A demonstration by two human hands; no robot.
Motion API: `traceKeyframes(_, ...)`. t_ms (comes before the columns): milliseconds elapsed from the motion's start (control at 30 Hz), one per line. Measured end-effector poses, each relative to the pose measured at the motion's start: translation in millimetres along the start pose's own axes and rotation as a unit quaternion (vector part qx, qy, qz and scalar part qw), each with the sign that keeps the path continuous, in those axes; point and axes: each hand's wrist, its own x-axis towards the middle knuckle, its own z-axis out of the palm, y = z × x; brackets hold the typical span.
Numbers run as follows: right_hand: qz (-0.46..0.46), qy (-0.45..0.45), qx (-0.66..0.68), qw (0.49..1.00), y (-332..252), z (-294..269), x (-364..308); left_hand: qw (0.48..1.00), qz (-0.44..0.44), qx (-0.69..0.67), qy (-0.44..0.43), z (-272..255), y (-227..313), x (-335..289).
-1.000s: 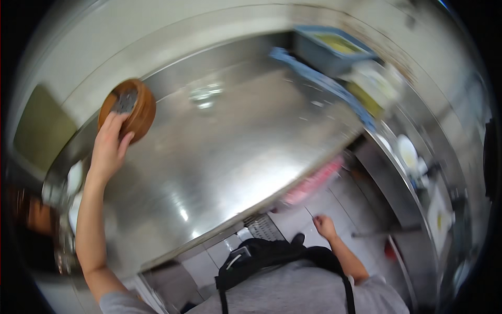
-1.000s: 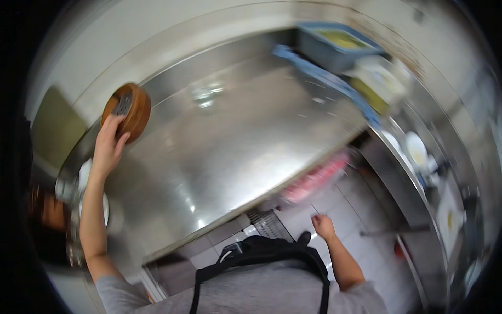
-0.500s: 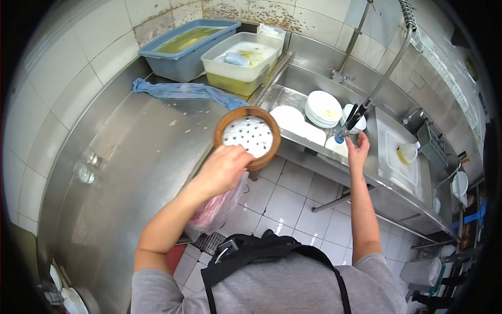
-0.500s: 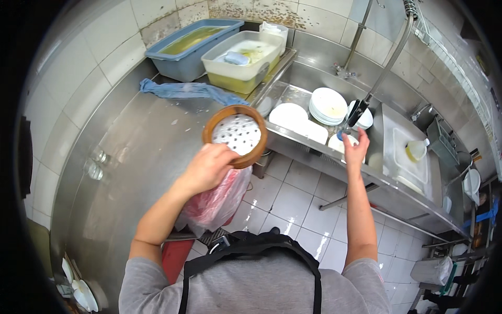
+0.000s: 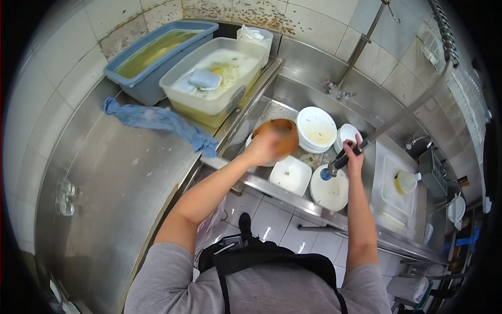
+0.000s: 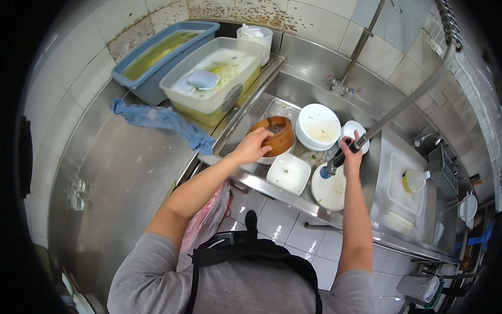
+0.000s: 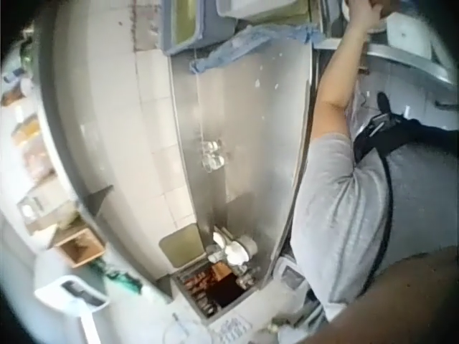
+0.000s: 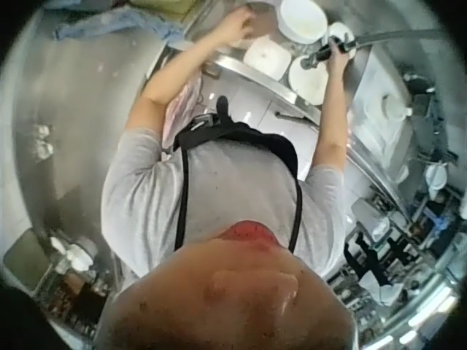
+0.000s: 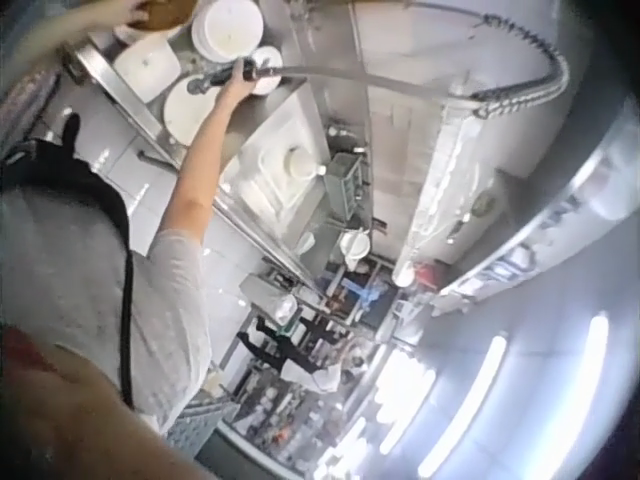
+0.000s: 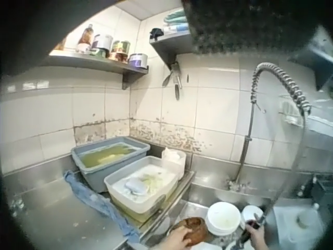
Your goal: Washing and rinsing bowls and bamboo steamers in a commercial kitchen sink using a spray nozzle and sponge.
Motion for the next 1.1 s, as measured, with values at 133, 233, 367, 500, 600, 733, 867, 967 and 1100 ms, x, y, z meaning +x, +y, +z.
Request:
traceKeyframes(133, -0.009, 0.005, 0.029, 1.000, 19.1, 21.0, 13.1, 0.988, -0.142, -0.055, 0.010, 36.4, -66.6, 59.2)
traceKeyframes(233, -0.017, 0.049, 0.100, 0.994, 34.9, 40.2, 31.7, 0.994, -0.088, -0.015, -0.067, 70.6, -97.7, 69.6)
traceKeyframes(367, -0.044, 0.067, 0.158, 0.984, 33.5, 80.0, 51.1, 0.967, -0.081, 0.157, -0.186, 107.9, -125.5, 49.5)
traceKeyframes(500, -0.087, 0.063, 0.215, 0.971, 10.4, 123.8, 58.3, 0.948, -0.087, 0.218, -0.213, 125.5, -145.2, 30.9)
traceKeyframes(600, -0.115, 0.039, 0.207, 0.971, -8.5, 142.2, 65.9, 0.943, -0.085, 0.232, -0.224, 128.8, -153.6, 18.1)
traceKeyframes(733, -0.205, 0.017, 0.164, 0.965, -19.7, 156.9, 84.4, 0.942, -0.068, 0.237, -0.227, 130.7, -163.2, 12.6)
traceKeyframes(867, -0.215, -0.034, 0.205, 0.954, -24.5, 164.9, 87.9, 0.934, -0.069, 0.251, -0.245, 129.3, -168.6, 16.4)
traceKeyframes(967, -0.201, -0.025, 0.174, 0.964, -27.7, 163.2, 85.7, 0.915, -0.029, 0.281, -0.286, 116.2, -181.0, 21.5)
traceKeyframes(1100, -0.210, -0.008, 0.139, 0.968, -37.9, 146.2, 79.9, 0.984, -0.032, 0.065, -0.163, 115.1, -164.8, 38.0)
